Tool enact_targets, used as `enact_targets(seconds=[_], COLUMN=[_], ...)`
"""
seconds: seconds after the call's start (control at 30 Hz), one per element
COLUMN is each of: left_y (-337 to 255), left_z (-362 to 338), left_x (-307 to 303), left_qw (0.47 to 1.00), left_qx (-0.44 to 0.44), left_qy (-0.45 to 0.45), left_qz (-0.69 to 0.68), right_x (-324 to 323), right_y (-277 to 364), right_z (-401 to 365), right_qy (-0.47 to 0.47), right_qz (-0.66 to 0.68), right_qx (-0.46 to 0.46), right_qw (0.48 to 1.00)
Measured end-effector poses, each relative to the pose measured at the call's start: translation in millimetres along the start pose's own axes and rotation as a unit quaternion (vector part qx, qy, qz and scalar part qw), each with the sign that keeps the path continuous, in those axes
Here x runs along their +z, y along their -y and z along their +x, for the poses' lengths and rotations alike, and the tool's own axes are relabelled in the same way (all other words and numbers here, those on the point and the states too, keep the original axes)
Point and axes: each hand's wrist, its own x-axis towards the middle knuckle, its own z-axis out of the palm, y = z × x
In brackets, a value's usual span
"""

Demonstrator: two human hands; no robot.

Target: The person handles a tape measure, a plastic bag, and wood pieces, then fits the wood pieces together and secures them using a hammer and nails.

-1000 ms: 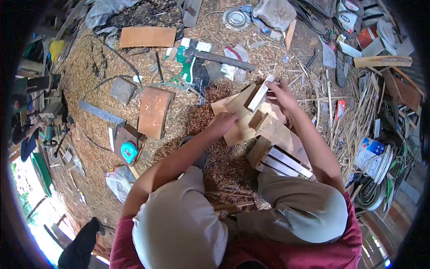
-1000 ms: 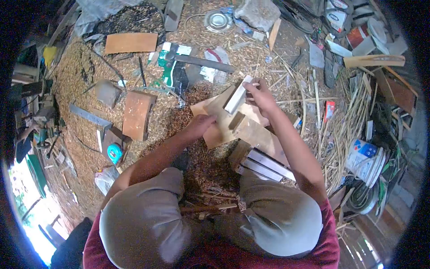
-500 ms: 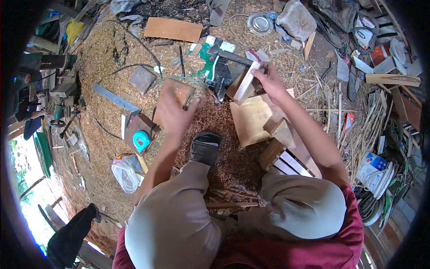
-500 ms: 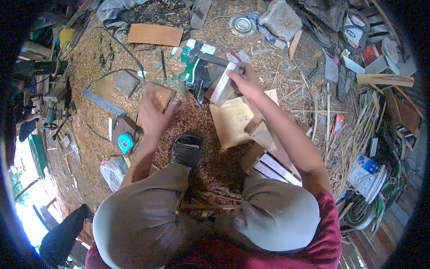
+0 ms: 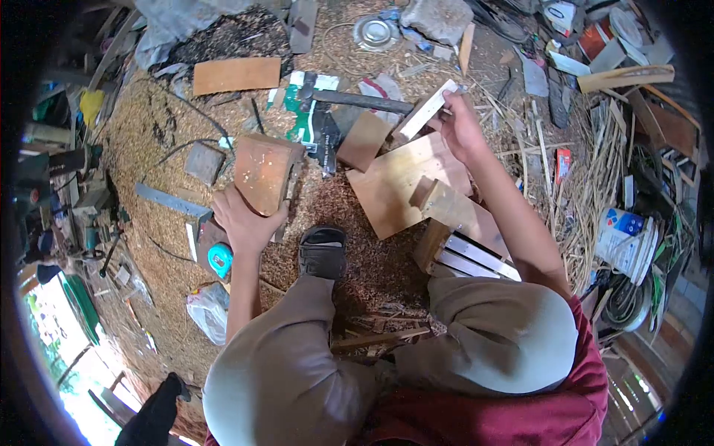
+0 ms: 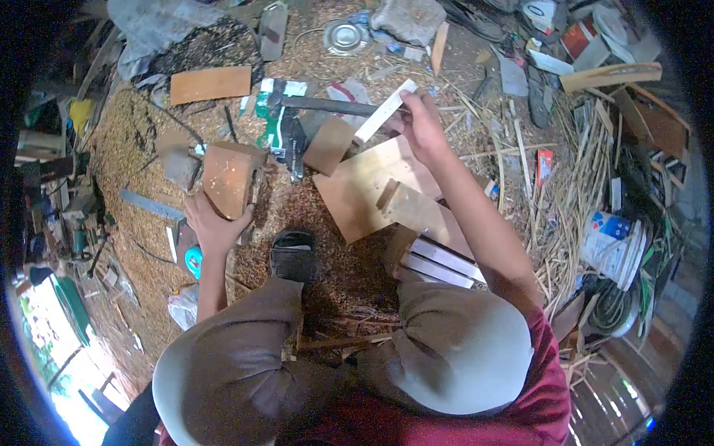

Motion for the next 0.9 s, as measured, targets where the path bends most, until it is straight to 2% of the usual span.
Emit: enact_targets(seconds=[0.1, 0.2, 0.23, 0.37, 0.5, 0.6, 0.7, 0.8, 0.9], left_y=[-58, -136, -157, -209, -212, -202, -203, -208, -219], left_z=[18, 31, 31, 16, 1, -2, -2, -13, -24], left_x=[-21, -9, 1, 51, 81, 87, 101, 134, 139], left_qw=[0.989, 0.977, 0.975, 0.964, 0.945, 0.937, 0.926, 0.887, 0.886], left_qx=[0.125, 0.176, 0.192, 0.238, 0.282, 0.28, 0.319, 0.356, 0.35], left_qy=[-0.002, 0.044, 0.045, 0.071, 0.135, 0.177, 0.131, 0.174, 0.177], left_qz=[-0.08, -0.108, -0.1, -0.092, -0.099, -0.111, -0.155, -0.235, -0.248], right_x=[-22, -39, -45, -75, -102, -107, -103, -107, -115], right_y=[16, 35, 38, 47, 46, 42, 31, 18, 5], right_z=[-7, -21, -24, -41, -55, -67, -71, -69, -68], right_qy=[-0.03, -0.04, -0.071, -0.104, -0.112, -0.115, -0.113, -0.079, -0.084], right_qz=[0.026, 0.077, 0.08, 0.112, 0.081, 0.037, 0.025, 0.038, 0.033], right_qx=[-0.038, -0.06, -0.078, -0.102, -0.083, -0.049, -0.028, -0.024, 0.0], right_qw=[0.998, 0.994, 0.991, 0.983, 0.987, 0.991, 0.993, 0.996, 0.996])
